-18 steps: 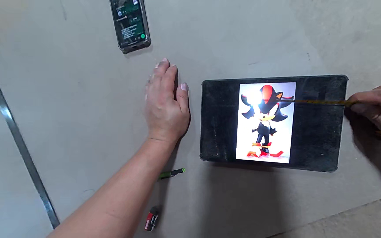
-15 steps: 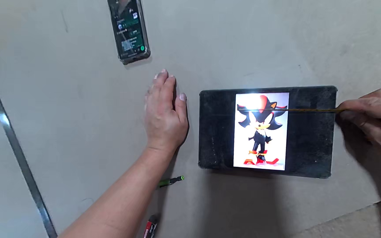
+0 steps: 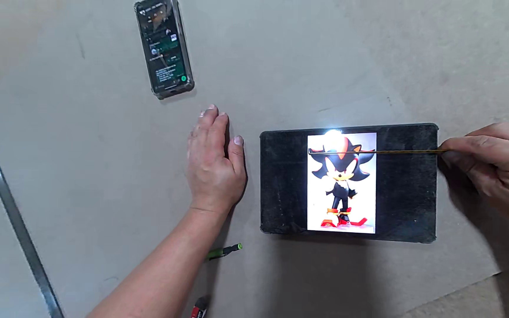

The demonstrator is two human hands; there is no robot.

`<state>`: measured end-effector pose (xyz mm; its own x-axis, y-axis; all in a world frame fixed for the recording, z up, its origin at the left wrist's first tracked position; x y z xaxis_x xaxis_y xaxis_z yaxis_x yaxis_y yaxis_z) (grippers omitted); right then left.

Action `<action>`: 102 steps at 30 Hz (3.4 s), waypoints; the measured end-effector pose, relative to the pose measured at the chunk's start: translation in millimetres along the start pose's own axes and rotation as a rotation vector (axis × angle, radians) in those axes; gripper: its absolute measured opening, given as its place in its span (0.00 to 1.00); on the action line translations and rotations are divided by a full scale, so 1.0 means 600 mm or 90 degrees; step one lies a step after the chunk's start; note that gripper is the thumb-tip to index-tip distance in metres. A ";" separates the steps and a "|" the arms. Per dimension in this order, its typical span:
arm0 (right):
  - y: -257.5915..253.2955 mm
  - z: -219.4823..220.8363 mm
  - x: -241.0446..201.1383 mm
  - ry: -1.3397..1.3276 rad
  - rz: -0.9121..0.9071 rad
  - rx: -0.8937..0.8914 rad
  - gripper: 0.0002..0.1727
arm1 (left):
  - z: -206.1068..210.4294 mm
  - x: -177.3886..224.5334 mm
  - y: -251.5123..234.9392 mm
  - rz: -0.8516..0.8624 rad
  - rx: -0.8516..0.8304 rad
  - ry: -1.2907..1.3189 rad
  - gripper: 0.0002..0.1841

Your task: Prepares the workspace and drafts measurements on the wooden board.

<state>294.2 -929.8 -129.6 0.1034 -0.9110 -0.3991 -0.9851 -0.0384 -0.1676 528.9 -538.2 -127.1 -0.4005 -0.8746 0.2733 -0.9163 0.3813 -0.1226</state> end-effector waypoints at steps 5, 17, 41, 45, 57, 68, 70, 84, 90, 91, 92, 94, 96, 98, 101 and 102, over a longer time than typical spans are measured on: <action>-0.003 -0.001 -0.008 0.015 -0.005 0.003 0.17 | 0.000 0.000 0.000 -0.001 -0.001 -0.004 0.28; 0.000 0.001 -0.008 0.010 0.001 0.008 0.17 | 0.001 -0.001 0.000 -0.004 0.000 -0.006 0.28; -0.003 0.000 -0.015 0.019 0.001 0.013 0.18 | -0.001 0.000 0.001 -0.005 -0.004 -0.011 0.28; -0.007 -0.005 -0.024 0.013 -0.005 0.010 0.18 | -0.001 0.000 0.001 -0.005 -0.004 -0.011 0.28; 0.038 -0.021 -0.046 0.005 -0.015 -0.017 0.17 | -0.003 0.002 0.000 -0.015 -0.019 -0.014 0.29; 0.082 -0.054 -0.129 -0.137 0.102 -0.045 0.13 | -0.003 0.006 -0.004 -0.015 -0.023 -0.018 0.30; 0.102 -0.049 -0.153 -0.112 0.125 -0.057 0.14 | -0.004 0.008 -0.005 -0.014 -0.029 -0.021 0.30; 0.105 -0.031 -0.159 -0.069 0.105 -0.055 0.15 | 0.000 0.002 -0.005 -0.019 -0.028 -0.025 0.30; 0.114 -0.029 -0.165 -0.066 0.102 -0.057 0.15 | 0.000 0.002 -0.006 -0.011 -0.028 -0.022 0.30; 0.114 -0.029 -0.165 -0.066 0.101 -0.055 0.15 | -0.001 0.003 -0.006 -0.014 -0.029 -0.023 0.30; 0.114 -0.029 -0.165 -0.064 0.101 -0.054 0.15 | -0.001 0.003 -0.005 -0.013 -0.030 -0.024 0.30; 0.113 -0.028 -0.165 -0.062 0.100 -0.053 0.15 | -0.002 0.004 -0.005 -0.010 -0.029 -0.025 0.30; 0.113 -0.029 -0.166 -0.058 0.102 -0.056 0.15 | -0.001 0.003 -0.006 -0.009 -0.030 -0.024 0.30; 0.113 -0.030 -0.167 -0.058 0.101 -0.056 0.15 | -0.001 0.003 -0.005 -0.011 -0.037 -0.022 0.30; 0.112 -0.030 -0.166 -0.060 0.096 -0.060 0.15 | -0.004 0.005 -0.004 -0.019 -0.041 -0.023 0.30; 0.112 -0.030 -0.166 -0.059 0.096 -0.061 0.15 | -0.004 0.005 -0.004 -0.020 -0.040 -0.024 0.30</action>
<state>215.3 -848.8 -84.7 -0.0385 -0.8680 -0.4950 -0.9985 0.0526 -0.0144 529.9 -541.0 -123.6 -0.3716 -0.8967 0.2404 -0.9275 0.3699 -0.0537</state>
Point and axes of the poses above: each hand's wrist, its own y-axis away from the middle knuckle, its own z-axis out of the palm, x = y × z, the point moved 3 cm from there along -y, towards the middle knuckle, and after that the axes turned 8 degrees about -z, right-handed, at the moved point
